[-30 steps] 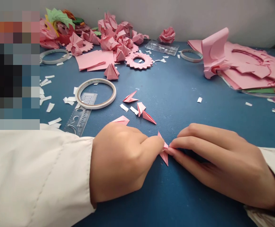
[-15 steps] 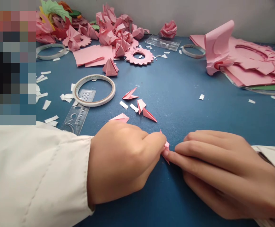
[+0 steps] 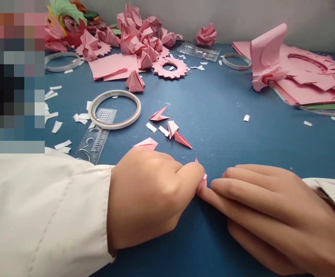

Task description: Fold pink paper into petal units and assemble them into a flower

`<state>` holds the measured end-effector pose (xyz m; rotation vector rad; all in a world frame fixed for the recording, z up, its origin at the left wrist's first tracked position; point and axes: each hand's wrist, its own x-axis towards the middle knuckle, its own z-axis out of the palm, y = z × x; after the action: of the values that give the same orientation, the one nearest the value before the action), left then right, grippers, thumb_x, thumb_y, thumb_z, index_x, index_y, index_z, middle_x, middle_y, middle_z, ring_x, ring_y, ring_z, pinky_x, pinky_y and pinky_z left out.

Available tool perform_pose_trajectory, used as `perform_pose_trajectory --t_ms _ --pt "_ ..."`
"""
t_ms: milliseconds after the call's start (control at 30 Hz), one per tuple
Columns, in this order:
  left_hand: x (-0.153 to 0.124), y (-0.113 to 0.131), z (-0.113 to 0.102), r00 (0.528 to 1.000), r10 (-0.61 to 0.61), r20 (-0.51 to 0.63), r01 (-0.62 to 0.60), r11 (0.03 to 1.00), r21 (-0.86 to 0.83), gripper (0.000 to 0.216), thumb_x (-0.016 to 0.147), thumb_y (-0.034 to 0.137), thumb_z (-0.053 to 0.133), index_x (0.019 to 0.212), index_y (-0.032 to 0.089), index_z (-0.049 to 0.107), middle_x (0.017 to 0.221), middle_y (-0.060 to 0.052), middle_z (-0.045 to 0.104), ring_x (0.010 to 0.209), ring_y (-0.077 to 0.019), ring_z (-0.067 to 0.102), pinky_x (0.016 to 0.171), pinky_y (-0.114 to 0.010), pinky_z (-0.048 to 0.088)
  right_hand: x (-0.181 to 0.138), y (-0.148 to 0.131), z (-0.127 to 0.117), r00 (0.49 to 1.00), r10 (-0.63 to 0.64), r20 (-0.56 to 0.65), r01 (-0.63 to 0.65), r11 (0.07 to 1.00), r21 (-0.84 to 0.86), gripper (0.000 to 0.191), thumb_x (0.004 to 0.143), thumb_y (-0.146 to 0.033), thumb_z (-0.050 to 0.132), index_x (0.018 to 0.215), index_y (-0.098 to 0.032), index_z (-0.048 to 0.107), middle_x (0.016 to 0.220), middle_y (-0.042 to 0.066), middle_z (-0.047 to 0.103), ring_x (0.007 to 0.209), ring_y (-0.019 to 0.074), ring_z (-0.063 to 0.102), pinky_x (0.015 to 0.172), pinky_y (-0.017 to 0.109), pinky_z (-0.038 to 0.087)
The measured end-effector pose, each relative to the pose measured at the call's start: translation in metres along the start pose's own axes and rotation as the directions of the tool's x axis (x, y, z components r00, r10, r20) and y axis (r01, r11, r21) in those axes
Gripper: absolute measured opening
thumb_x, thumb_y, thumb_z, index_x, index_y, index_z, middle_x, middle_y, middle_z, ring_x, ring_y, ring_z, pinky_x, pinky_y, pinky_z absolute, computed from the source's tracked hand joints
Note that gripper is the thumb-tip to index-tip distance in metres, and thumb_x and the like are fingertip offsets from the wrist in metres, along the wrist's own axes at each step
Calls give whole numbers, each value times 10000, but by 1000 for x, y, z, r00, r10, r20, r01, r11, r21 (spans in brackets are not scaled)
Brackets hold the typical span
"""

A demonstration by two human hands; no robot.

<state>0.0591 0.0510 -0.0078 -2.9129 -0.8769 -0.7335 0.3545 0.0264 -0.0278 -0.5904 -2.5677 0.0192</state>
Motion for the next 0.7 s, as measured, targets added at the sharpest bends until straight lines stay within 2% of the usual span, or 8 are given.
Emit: perform_pose_trajectory --t_ms 67,167,233,367,433,600,700 --pt "0 0 0 1000 6 -3 -6 1000 -7 310 1308 145 553 1098 252 755 785 81 796 631 -229 787 687 -441 542 3 1 -1 999 23 -24 -23 999 27 265 1290 -203 585 1489 -189 759 1084 87 855 834 254 796 686 437 672" --pt "0 1 -1 1000 12 4 -12 1000 -20 299 1293 122 567 1097 246 755 777 82 787 623 -222 769 677 -437 525 2 -3 -4 996 87 -29 -85 995 54 353 1315 -234 541 1596 -224 754 1087 88 883 950 274 905 781 433 761" --pt "-1 1 -2 1000 9 6 -9 1000 -21 305 1299 125 567 1093 245 756 774 83 783 624 -220 765 680 -439 525 1 -7 -4 992 123 -37 -122 992 43 391 1327 -246 517 1630 -248 763 1065 87 899 956 280 932 770 437 768" --pt "-2 1 -3 1000 -5 10 5 1000 -21 353 1332 152 532 1084 248 763 767 84 778 629 -215 772 680 -438 530 1 -12 -2 986 130 -104 -125 991 48 357 1340 -195 447 1346 -286 793 963 59 886 805 242 904 630 434 700" --pt "-1 1 -3 1000 -6 10 7 1000 -21 364 1321 137 536 1064 244 771 751 82 766 617 -209 758 661 -429 520 -1 -14 0 986 120 -120 -113 992 62 366 1343 -173 436 1243 -277 772 932 50 868 781 227 892 618 431 683" --pt "2 0 -1 1000 -2 10 2 1000 -32 375 1303 129 550 1024 245 773 729 80 751 587 -205 740 626 -424 495 -7 -20 -3 977 148 -151 -148 989 13 166 1255 -185 661 1236 -299 779 940 39 862 804 251 890 686 456 723" --pt "0 -1 -1 1000 -15 13 15 999 -31 369 1317 152 541 1053 249 780 759 76 777 612 -214 775 635 -439 503 -2 -18 -9 976 185 -114 -191 980 -50 163 1281 -232 667 1349 -310 793 995 49 879 841 254 890 716 438 726"
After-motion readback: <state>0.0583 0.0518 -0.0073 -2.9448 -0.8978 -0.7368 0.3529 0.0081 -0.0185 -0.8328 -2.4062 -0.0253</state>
